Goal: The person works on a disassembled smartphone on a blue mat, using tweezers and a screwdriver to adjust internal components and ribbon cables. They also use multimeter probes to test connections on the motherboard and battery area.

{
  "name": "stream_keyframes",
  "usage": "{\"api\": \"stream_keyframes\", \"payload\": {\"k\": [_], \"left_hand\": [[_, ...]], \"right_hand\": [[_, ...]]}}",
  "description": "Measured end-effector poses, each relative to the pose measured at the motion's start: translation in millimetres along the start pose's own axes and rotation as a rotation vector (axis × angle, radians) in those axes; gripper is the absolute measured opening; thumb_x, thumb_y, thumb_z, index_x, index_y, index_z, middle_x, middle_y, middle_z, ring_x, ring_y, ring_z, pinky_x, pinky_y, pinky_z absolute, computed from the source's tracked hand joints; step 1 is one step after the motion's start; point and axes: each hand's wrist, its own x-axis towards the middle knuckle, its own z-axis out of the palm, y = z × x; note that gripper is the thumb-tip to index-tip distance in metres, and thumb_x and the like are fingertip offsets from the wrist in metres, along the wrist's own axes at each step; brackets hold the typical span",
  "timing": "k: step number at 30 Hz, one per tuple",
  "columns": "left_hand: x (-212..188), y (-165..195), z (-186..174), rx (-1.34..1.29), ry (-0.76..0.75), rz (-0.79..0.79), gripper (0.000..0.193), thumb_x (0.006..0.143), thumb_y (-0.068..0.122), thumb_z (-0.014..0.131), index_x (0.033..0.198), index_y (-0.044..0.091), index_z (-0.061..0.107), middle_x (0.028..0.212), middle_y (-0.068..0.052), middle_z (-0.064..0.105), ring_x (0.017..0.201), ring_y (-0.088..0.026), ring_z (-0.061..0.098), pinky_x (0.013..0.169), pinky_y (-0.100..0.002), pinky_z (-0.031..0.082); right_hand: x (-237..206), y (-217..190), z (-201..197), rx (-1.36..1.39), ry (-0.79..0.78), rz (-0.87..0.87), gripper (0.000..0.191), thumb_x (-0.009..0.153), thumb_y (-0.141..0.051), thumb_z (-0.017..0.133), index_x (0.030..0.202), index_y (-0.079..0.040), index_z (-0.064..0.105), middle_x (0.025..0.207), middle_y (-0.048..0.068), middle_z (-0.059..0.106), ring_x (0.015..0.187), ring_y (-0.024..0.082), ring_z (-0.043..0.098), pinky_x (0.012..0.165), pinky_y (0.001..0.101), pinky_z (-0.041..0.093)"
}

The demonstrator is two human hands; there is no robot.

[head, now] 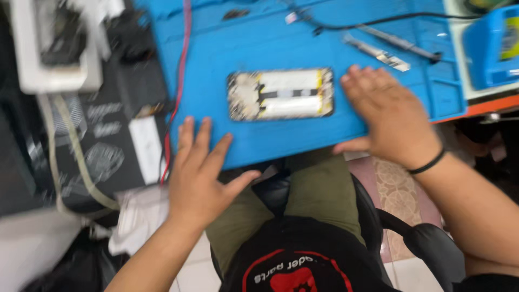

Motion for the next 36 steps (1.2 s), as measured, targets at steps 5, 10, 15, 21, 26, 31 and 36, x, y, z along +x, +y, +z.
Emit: {"api": "stream_keyframes", "payload": {"k": [5, 10, 15, 21, 26, 31, 36], "left_hand": [[-108.8, 58.6, 1.1, -0.301, 0.002, -0.129, 0.045, 0.085, 0.038, 0.085, 0.117, 0.009, 0.071, 0.142, -0.019, 0.061, 0.143, -0.042, 0.049, 0.124, -0.054, 0.037], [-202.2, 60.1, 29.5, -0.376, -0.571, -0.727, 0.068, 0.081, 0.051, 0.078, 0.139, 0.019, 0.06, 0.157, -0.02, 0.039, 0.149, -0.043, 0.026, 0.117, -0.049, 0.029], [-254.8, 48.4, 42.0, -0.266, -0.696, -1.212, 0.096, 0.082, 0.07, 0.07, 0.159, 0.033, 0.027, 0.168, -0.02, 0.008, 0.153, -0.046, 0.012, 0.123, -0.049, 0.022], [-255.2, 43.2, 41.6, -0.291, -0.612, -1.272, 0.092, 0.083, 0.071, 0.064, 0.16, 0.039, 0.025, 0.17, -0.018, 0.003, 0.15, -0.052, 0.015, 0.123, -0.05, 0.024], [-243.5, 32.1, 34.5, -0.314, -0.677, -1.266, 0.092, 0.086, 0.071, 0.061, 0.162, 0.039, 0.018, 0.17, -0.02, -0.003, 0.15, -0.055, 0.011, 0.123, -0.053, 0.021], [-241.8, 23.7, 35.7, -0.35, -0.732, -1.272, 0.094, 0.086, 0.071, 0.06, 0.163, 0.04, 0.015, 0.17, -0.022, -0.006, 0.151, -0.056, 0.007, 0.123, -0.053, 0.019], [-255.2, 21.4, 52.3, -0.32, -0.714, -1.24, 0.093, 0.086, 0.073, 0.059, 0.162, 0.04, 0.016, 0.169, -0.024, -0.005, 0.15, -0.058, 0.011, 0.123, -0.052, 0.023]], "right_hand": [[-6.8, -9.4, -9.4, 0.102, 0.072, -0.057, 0.085, 0.074, -0.045, 0.078, 0.137, 0.009, 0.058, 0.139, 0.029, 0.059, 0.131, 0.043, 0.056, 0.111, 0.0481, 0.045], [13.7, -26.2, -12.4, 0.089, 0.096, 0.056, 0.057, 0.095, -0.04, 0.085, 0.133, 0.0, 0.07, 0.122, 0.02, 0.07, 0.114, 0.034, 0.067, 0.099, 0.0398, 0.054], [65.4, -37.2, -9.0, 0.025, -0.013, -0.065, 0.086, 0.068, -0.051, 0.09, 0.133, 0.003, 0.069, 0.116, 0.023, 0.068, 0.103, 0.037, 0.067, 0.091, 0.0428, 0.055], [104.7, -43.2, 4.3, -0.027, -0.176, -0.135, 0.109, 0.056, -0.064, 0.088, 0.141, 0.0, 0.066, 0.119, 0.022, 0.067, 0.108, 0.038, 0.065, 0.091, 0.0441, 0.055], [111.0, -45.7, 6.9, -0.008, -0.251, -0.09, 0.102, 0.056, -0.06, 0.089, 0.137, -0.002, 0.068, 0.115, 0.021, 0.068, 0.108, 0.038, 0.065, 0.091, 0.0446, 0.055], [107.8, -47.9, 8.6, 0.063, -0.225, -0.053, 0.089, 0.057, -0.051, 0.09, 0.129, -0.002, 0.071, 0.106, 0.018, 0.07, 0.108, 0.036, 0.065, 0.092, 0.0446, 0.054], [108.6, -28.8, 5.9, 0.387, -0.238, 0.064, 0.073, 0.065, -0.038, 0.091, 0.125, -0.001, 0.071, 0.106, 0.016, 0.071, 0.096, 0.027, 0.069, 0.089, 0.0381, 0.056]]}}
